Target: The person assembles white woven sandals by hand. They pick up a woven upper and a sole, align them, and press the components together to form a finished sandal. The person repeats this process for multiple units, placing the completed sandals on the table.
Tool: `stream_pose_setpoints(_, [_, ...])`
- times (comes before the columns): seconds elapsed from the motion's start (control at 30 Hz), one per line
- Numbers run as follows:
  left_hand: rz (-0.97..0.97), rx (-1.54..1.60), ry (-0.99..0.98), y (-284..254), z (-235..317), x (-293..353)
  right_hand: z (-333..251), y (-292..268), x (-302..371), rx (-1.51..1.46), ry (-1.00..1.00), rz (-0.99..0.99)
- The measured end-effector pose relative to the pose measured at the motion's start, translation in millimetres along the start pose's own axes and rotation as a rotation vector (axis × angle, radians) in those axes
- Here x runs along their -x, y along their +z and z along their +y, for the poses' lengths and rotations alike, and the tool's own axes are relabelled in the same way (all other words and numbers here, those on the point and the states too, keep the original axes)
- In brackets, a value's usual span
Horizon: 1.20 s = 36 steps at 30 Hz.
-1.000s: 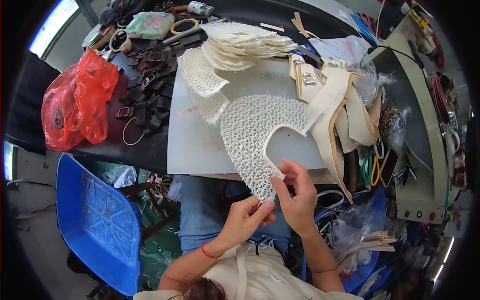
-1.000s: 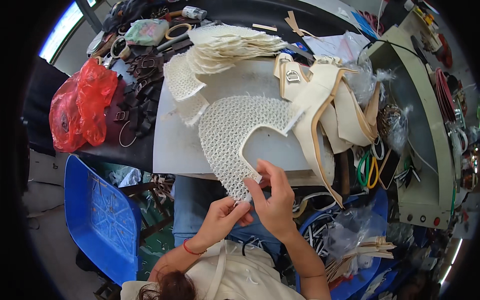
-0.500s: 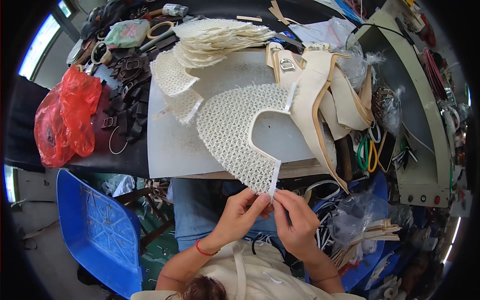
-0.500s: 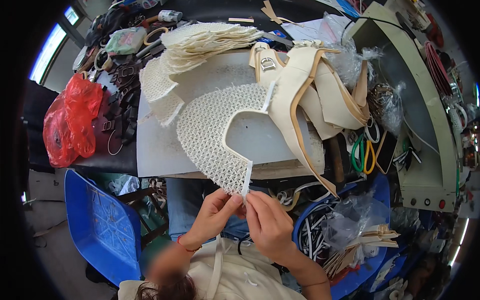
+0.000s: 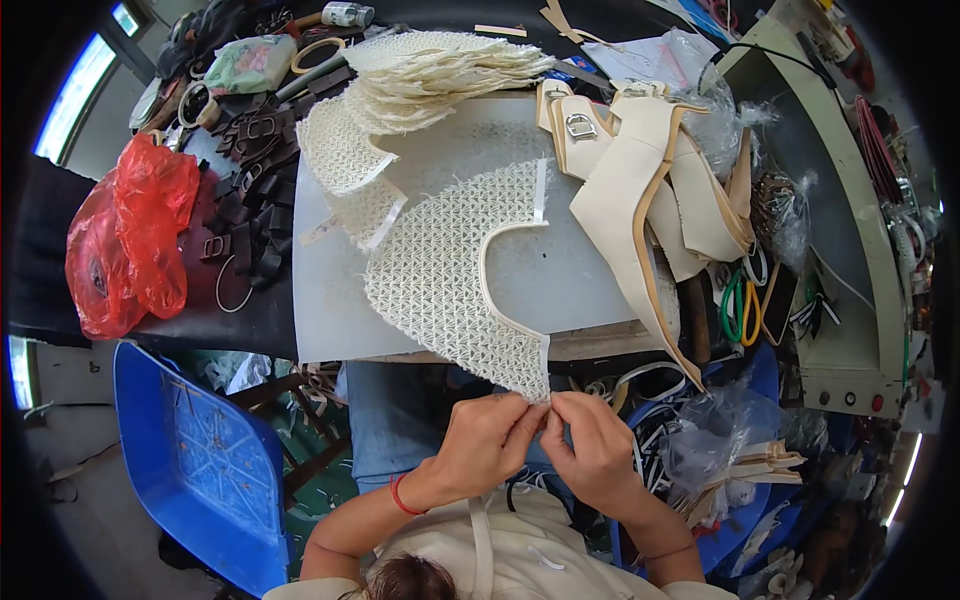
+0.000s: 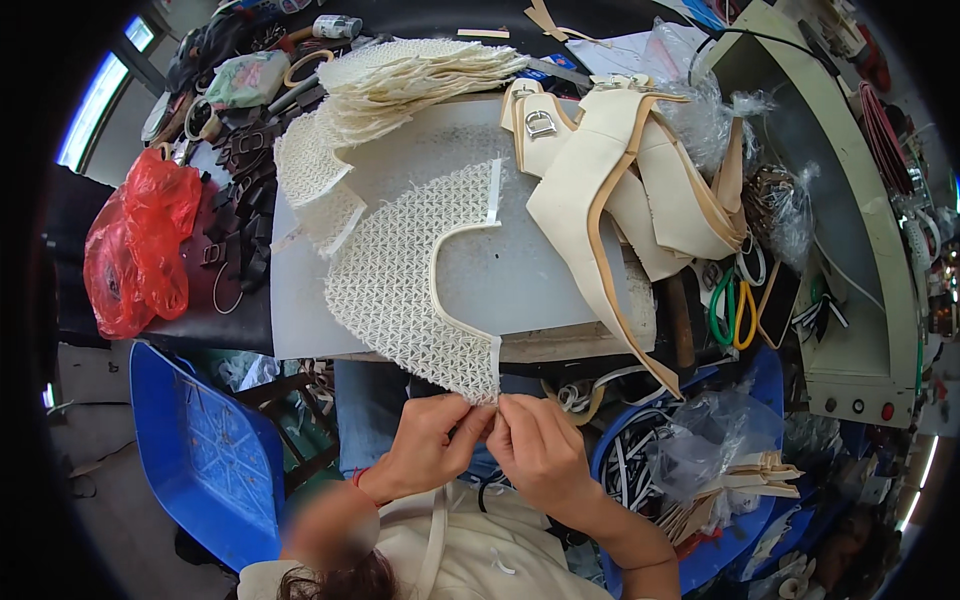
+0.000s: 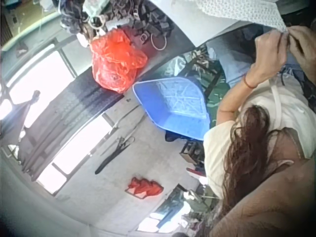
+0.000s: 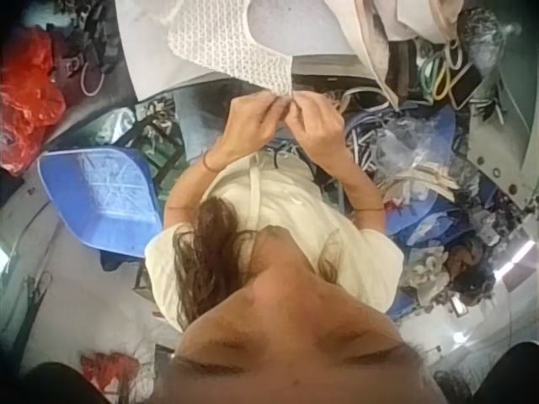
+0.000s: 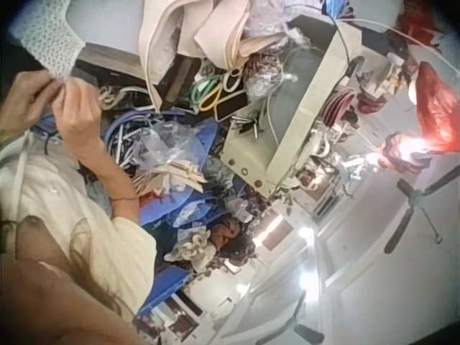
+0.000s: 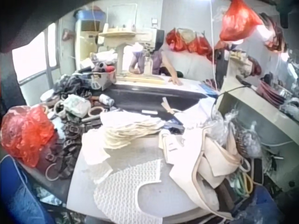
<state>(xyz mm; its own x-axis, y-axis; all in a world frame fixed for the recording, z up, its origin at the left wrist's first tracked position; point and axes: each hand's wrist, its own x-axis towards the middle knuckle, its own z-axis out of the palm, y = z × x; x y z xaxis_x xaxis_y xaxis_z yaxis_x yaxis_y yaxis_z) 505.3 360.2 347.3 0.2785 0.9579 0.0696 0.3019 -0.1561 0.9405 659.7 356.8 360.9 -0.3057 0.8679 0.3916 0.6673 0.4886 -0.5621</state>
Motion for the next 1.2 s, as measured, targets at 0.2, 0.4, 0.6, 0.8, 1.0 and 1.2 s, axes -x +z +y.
stream_pose_setpoints(0.2, [0.063,0.156,-0.104,-2.5,-5.0,9.4,3.2,-7.3,-10.4,-0.249,0.105,-0.18])
stream_pose_setpoints(0.4, [0.045,0.145,-0.097,-11.2,-3.3,10.2,-1.0,-8.4,-16.3,-0.31,0.128,-0.238])
stream_pose_setpoints(0.6, [0.045,0.053,-0.043,-10.7,-6.3,14.3,-1.3,0.6,-13.2,-0.229,0.045,-0.208])
stream_pose_setpoints(0.8, [0.064,0.301,-0.22,-15.6,-7.1,18.4,-3.9,3.2,-18.8,-0.283,0.055,-0.232])
stream_pose_setpoints(1.0, [0.038,0.448,-0.301,-18.0,-13.2,22.6,-8.5,13.0,-19.0,-0.195,-0.023,-0.196])
stream_pose_setpoints(1.2, [0.035,0.556,-0.357,-22.9,-10.1,25.2,3.4,15.9,-29.7,0.061,0.014,-0.017])
